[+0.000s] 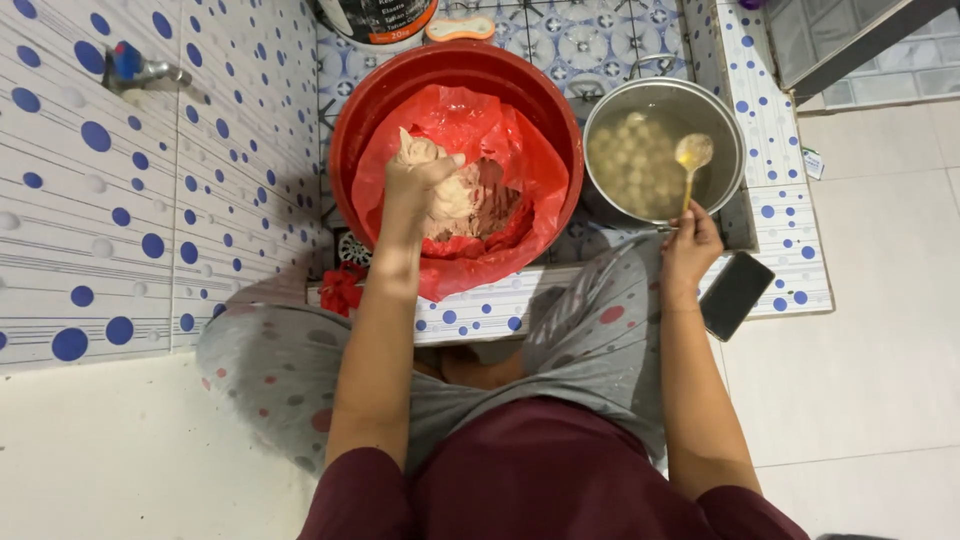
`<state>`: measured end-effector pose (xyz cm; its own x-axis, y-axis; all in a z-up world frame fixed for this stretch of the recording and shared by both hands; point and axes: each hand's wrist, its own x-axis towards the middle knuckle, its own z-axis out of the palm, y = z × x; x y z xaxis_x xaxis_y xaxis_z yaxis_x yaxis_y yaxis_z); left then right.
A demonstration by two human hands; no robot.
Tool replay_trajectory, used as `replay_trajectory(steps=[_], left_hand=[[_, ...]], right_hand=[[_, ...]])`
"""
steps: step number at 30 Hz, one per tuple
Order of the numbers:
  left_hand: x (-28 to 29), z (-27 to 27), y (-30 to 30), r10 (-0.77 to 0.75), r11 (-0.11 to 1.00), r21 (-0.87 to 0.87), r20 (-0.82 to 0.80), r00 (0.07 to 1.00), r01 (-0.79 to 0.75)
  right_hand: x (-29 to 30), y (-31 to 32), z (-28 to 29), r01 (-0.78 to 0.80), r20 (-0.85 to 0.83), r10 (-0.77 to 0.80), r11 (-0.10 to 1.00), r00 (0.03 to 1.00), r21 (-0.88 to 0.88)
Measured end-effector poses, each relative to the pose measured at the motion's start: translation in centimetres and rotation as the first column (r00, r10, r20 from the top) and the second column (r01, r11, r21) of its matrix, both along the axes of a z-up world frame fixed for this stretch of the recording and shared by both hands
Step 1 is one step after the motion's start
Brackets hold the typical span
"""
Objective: A person manually forms meatballs by squeezing meat paste through their hand and scooping the balls into a pot of water with a spoon.
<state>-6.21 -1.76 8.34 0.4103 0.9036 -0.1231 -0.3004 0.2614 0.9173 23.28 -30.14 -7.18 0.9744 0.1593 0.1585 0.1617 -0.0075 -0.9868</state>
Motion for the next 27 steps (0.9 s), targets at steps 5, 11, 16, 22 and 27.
replay_trajectory(steps=[5, 11, 16, 22, 27], left_hand=[[0.4, 2.7, -1.7, -0.014, 0.995, 0.091, -0.259, 0.966, 0.039], [0.9, 3.9, -2.2, -0.098, 0.991, 0.067, -0.223, 0.97, 0.115], [4.2, -6.0, 2.4, -0.026, 0.996, -0.09, -0.098, 0.995, 0.017], [4.4, -4.4, 1.0, -0.164, 0.981, -0.13, -0.192, 0.968, 0.141], [4.9, -3.3, 0.3, -0.161, 0.987, -0.022, -0.131, 0.978, 0.159]], right_hand=[[-2.8, 0.7, 0.1, -0.074, 0.082, 0.08, 0.995, 0.993, -0.071], [-2.4, 1.0, -0.7, -0.085, 0.093, 0.098, 0.988, 0.991, -0.131], [-2.6, 1.5, 0.3, -0.066, 0.074, 0.079, 0.985, 0.994, -0.16], [-1.2, 2.0, -0.9, -0.076, 0.102, 0.101, 0.97, 0.99, -0.229], [-0.7, 2.4, -1.2, -0.095, 0.144, 0.137, 0.958, 0.98, -0.269]])
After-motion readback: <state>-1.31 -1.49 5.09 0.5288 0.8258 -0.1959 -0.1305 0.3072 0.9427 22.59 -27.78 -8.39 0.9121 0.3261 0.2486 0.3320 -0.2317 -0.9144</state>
